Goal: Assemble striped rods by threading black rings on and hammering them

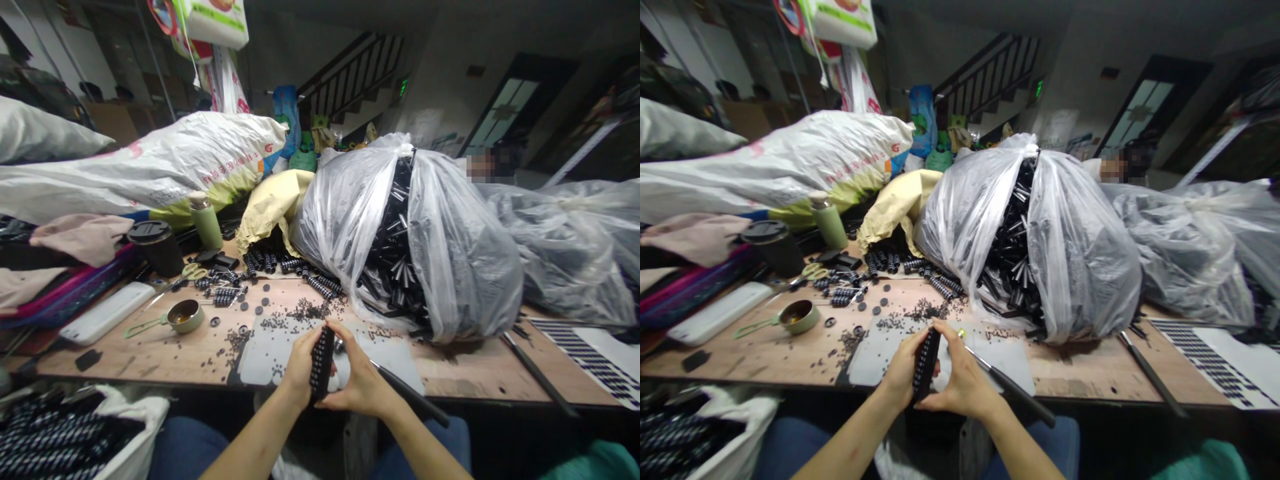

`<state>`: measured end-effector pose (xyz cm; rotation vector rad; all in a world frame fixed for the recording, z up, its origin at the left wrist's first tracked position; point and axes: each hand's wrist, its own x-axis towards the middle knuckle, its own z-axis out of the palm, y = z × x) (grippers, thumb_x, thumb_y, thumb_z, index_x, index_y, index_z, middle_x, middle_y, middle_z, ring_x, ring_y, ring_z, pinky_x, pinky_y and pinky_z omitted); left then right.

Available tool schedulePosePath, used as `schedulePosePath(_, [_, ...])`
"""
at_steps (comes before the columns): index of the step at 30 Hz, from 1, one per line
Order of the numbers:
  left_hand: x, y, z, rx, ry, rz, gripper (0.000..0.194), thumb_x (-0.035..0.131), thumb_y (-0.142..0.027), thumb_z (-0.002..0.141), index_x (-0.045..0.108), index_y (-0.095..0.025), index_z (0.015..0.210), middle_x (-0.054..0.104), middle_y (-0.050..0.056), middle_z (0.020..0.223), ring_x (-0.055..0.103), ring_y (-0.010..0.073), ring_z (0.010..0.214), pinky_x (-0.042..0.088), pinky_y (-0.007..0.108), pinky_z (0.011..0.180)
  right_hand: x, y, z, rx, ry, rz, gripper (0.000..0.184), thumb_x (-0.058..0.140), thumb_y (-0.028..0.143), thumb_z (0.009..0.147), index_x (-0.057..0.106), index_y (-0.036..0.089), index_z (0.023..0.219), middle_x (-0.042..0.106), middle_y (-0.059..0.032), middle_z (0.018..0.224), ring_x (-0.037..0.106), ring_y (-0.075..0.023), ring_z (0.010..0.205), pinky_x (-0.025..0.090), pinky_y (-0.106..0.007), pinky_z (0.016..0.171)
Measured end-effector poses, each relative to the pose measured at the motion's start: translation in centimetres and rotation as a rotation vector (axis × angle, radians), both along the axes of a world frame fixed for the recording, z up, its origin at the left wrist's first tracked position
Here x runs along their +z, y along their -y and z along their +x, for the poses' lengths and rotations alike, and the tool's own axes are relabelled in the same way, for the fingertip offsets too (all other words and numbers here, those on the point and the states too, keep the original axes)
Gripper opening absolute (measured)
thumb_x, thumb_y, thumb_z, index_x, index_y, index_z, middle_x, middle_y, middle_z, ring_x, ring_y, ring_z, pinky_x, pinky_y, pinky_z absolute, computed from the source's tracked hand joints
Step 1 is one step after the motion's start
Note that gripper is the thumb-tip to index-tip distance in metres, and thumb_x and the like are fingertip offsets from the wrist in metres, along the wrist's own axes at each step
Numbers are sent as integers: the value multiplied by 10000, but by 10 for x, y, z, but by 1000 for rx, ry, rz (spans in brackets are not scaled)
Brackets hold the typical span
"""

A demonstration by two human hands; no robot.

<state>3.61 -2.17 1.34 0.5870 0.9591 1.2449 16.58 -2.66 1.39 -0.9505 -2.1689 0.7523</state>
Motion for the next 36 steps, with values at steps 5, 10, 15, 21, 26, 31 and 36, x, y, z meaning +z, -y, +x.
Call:
schedulePosePath(5, [7, 6, 2, -55, -43, -83, 380, 547, -492, 695, 552, -124, 789, 507, -25, 419, 475, 101, 322, 337, 182, 330, -3, 1, -3, -4, -12, -19, 1013, 737, 310, 522, 139, 176, 1328, 271, -141, 1364, 265, -257, 1274, 255, -400, 1054])
schedulePosePath(10, [4, 4, 1, -106, -65, -114, 386, 587, -504, 652, 532, -135, 751, 521, -31, 496, 483, 87, 332, 348, 177, 323, -6, 4, -7, -49, -71, -96, 975, 716, 216, 488, 183, 184, 1303, 324, -124, 1324, 341, -251, 1227, 291, -382, 1038])
schedulePosePath(15, [3, -1, -2, -144, -162, -103, 390, 541, -519, 692, 528, -132, 742, 488, -41, 472, 470, 79, 336, 352, 173, 334, -10, 4, -11, -70, -116, -151, 968, 715, 223, 483, 193, 176, 1297, 353, -117, 1300, 373, -236, 1201, 299, -360, 1031])
schedulePosePath(21, [-10, -3, -6, -158, -407, 29, 330, 404, -393, 815, 572, -135, 936, 575, 38, 730, 560, 116, 521, 474, 261, 493, -24, 1, -19, -185, -10, -59, 976, 701, 210, 460, 196, 162, 1294, 358, -132, 1275, 362, -266, 1191, 319, -401, 1007])
schedulePosePath(26, [-50, 5, -10, -43, -1179, 627, 395, 467, -158, 788, 499, -156, 1182, 543, 114, 1005, 511, 206, 961, 435, 385, 847, -50, -2, -18, -293, 139, 104, 795, 612, 173, 584, 225, 124, 1277, 392, -167, 1252, 362, -281, 1190, 314, -450, 995])
schedulePosePath(31, [-68, 2, -26, -239, -1595, 906, 401, 378, -52, 815, 469, -135, 1197, 565, 134, 1035, 512, 206, 952, 442, 372, 798, -51, 0, 32, -613, 524, 145, 275, 546, 318, 747, 512, 181, 984, 551, -142, 1025, 498, -311, 998, 415, -460, 799])
schedulePosePath(36, [-58, -4, -40, -342, -1772, 997, 399, 347, -68, 837, 451, -167, 1210, 586, 114, 1053, 512, 203, 961, 364, 428, 854, -32, 12, 55, -674, 507, -39, 293, 290, 380, 884, 480, 216, 733, 572, -31, 625, 560, -191, 595, 391, -277, 550])
